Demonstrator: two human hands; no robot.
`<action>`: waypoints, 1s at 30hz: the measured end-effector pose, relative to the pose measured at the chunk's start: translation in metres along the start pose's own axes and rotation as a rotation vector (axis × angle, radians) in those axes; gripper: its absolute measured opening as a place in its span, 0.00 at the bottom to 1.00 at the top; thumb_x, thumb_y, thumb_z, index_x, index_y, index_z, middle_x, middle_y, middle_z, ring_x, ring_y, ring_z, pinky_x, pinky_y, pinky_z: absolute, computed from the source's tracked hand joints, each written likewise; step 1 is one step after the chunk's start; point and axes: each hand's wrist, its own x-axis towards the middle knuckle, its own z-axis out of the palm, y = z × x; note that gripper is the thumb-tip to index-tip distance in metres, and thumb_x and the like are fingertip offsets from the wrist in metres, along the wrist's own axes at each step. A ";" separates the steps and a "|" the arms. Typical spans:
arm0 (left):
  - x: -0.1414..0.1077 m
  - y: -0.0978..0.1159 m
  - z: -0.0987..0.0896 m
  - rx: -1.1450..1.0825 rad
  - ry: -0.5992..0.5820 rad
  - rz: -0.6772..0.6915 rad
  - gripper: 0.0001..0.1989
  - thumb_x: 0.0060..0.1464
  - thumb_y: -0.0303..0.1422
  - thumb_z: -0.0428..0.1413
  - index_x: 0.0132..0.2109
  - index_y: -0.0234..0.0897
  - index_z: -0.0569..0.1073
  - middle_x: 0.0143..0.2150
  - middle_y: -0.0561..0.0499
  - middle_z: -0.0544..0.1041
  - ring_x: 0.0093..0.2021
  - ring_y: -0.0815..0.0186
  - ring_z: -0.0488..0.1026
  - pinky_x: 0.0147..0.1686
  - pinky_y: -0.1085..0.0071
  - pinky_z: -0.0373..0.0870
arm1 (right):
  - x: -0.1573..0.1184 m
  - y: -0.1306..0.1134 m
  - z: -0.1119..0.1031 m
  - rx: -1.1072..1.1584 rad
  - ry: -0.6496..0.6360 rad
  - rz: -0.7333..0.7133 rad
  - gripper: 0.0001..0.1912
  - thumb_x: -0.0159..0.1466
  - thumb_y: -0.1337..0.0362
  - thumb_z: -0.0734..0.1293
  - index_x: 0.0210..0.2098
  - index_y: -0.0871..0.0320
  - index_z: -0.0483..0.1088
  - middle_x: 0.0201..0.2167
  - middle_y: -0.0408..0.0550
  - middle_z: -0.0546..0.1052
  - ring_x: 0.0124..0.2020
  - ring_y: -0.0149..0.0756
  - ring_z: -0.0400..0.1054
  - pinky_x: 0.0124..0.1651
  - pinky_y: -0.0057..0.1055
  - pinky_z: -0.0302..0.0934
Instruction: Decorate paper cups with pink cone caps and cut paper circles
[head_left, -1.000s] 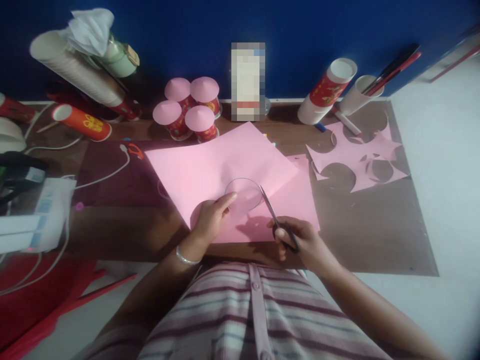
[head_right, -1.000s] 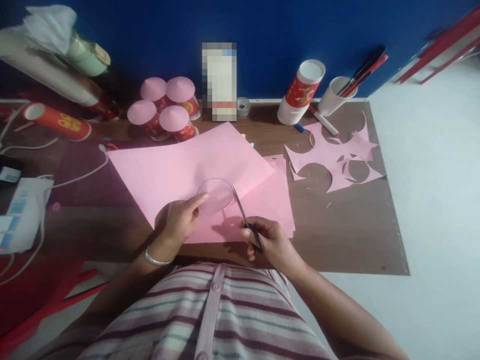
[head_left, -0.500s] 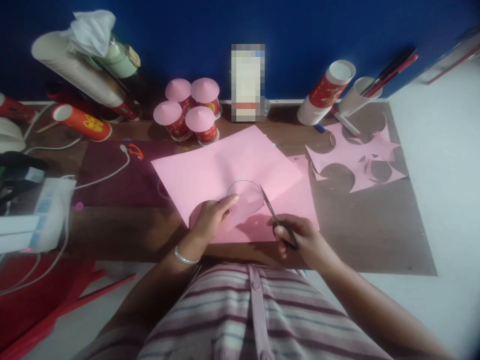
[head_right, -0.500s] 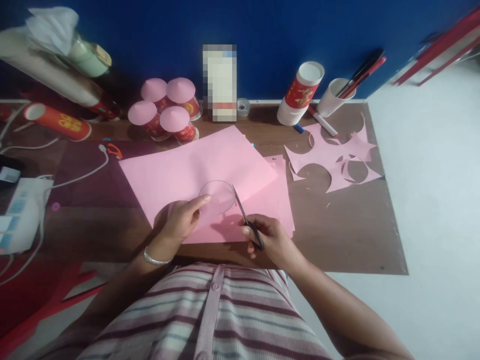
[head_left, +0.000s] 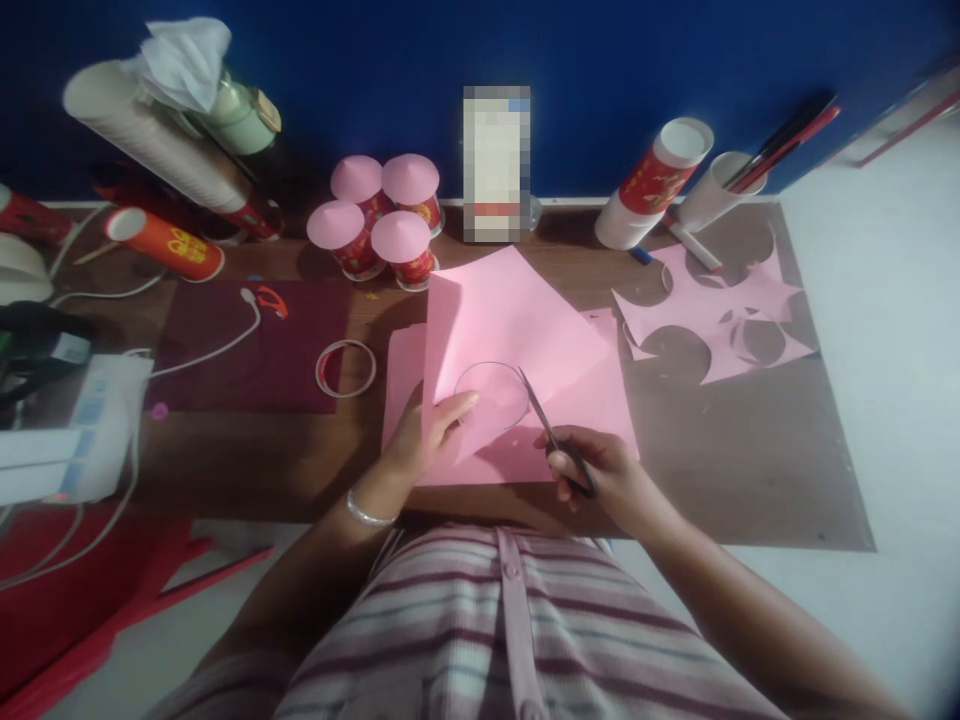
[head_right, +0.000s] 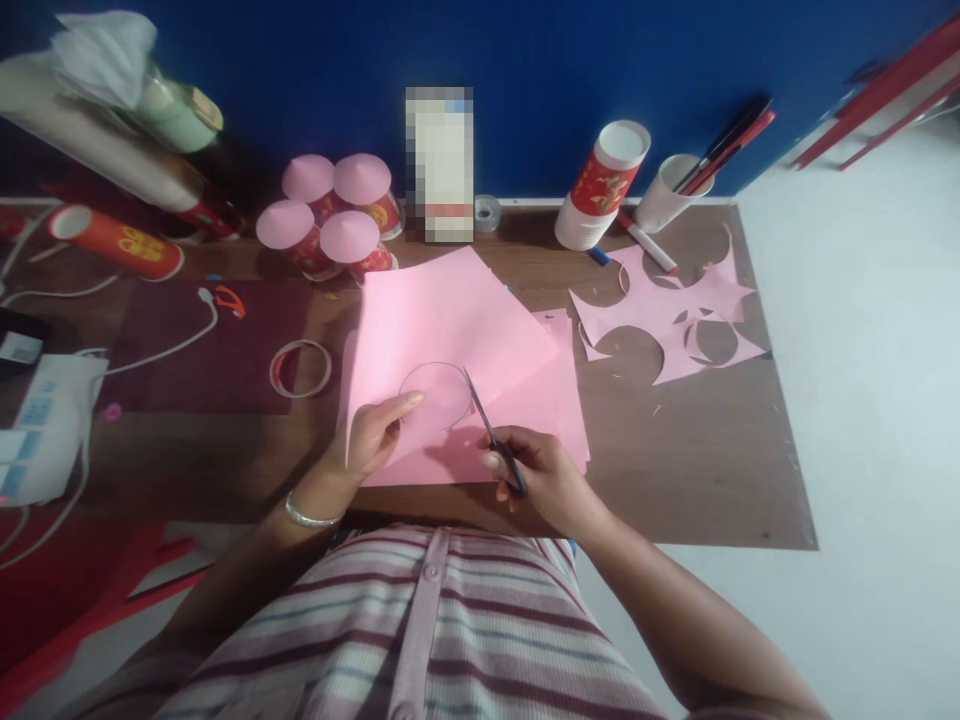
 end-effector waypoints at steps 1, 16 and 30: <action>-0.001 -0.001 0.000 0.007 0.001 0.005 0.15 0.63 0.31 0.53 0.52 0.36 0.80 0.43 0.45 0.85 0.40 0.61 0.83 0.43 0.67 0.81 | 0.000 0.000 0.000 0.000 -0.001 -0.001 0.23 0.60 0.46 0.73 0.41 0.60 0.73 0.17 0.37 0.70 0.17 0.26 0.63 0.21 0.24 0.62; 0.004 0.005 -0.004 -0.054 -0.024 -0.012 0.13 0.64 0.32 0.53 0.47 0.35 0.81 0.36 0.46 0.83 0.32 0.65 0.80 0.35 0.72 0.78 | -0.002 -0.001 -0.001 -0.020 0.012 0.006 0.23 0.61 0.47 0.73 0.42 0.60 0.73 0.16 0.37 0.70 0.16 0.26 0.63 0.20 0.23 0.61; 0.005 0.015 -0.011 0.103 -0.071 -0.121 0.18 0.60 0.29 0.53 0.52 0.42 0.82 0.41 0.51 0.86 0.35 0.66 0.81 0.39 0.75 0.78 | -0.004 -0.001 0.001 -0.063 0.038 0.012 0.26 0.60 0.43 0.72 0.42 0.59 0.73 0.16 0.37 0.70 0.16 0.28 0.63 0.21 0.27 0.61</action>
